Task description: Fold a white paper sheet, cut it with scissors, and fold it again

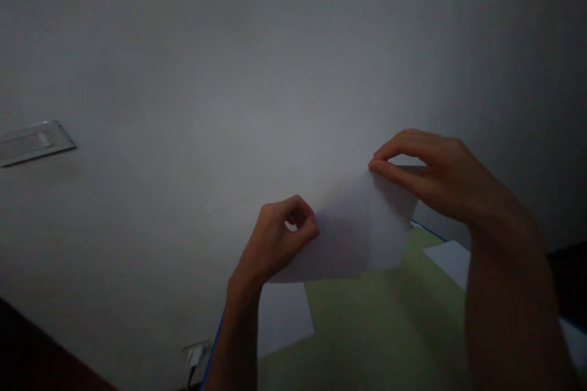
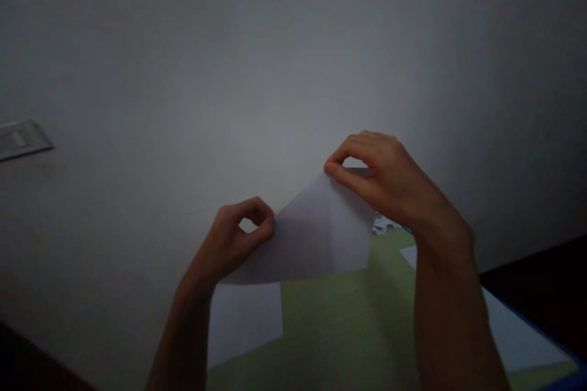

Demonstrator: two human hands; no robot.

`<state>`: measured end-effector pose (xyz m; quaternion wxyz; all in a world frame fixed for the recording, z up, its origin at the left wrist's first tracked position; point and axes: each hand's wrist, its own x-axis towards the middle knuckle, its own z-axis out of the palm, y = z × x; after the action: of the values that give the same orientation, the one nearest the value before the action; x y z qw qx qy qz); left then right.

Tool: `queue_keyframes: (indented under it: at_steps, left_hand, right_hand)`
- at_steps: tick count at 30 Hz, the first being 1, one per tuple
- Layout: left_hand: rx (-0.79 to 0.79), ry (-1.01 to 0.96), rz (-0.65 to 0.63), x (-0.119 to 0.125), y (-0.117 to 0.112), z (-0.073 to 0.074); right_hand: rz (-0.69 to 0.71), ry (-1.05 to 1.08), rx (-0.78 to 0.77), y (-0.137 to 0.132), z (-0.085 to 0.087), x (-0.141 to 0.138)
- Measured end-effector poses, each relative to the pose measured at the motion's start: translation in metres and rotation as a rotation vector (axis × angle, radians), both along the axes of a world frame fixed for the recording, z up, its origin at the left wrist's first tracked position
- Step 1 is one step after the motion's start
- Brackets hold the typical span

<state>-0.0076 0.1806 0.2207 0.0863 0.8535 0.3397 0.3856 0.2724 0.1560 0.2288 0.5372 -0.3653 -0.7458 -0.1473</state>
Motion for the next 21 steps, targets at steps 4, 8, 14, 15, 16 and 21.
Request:
queue_keyframes:
  at_steps: [4,8,14,15,16,21]
  left_hand:
    - [0.028,0.034,0.003,-0.01,0.004,0.001]
    - [0.042,0.051,0.03,-0.018,0.007,0.004]
    - [0.056,0.057,0.09,-0.031,0.009,0.007]
    - [0.054,0.058,0.099,-0.034,0.01,0.008]
    - [0.056,0.059,0.105,-0.037,0.01,0.008]
    - [0.076,0.059,0.152,-0.054,0.014,0.008]
  right_hand:
    - [-0.041,0.047,0.025,-0.002,0.001,0.002]
    - [-0.099,0.091,0.057,0.0,-0.001,0.01]
    - [-0.185,0.191,0.096,0.005,-0.007,0.023]
    - [-0.204,0.207,0.1,0.006,-0.008,0.025]
    - [-0.226,0.22,0.106,0.006,-0.009,0.026]
    - [-0.35,0.261,0.149,0.008,-0.014,0.034]
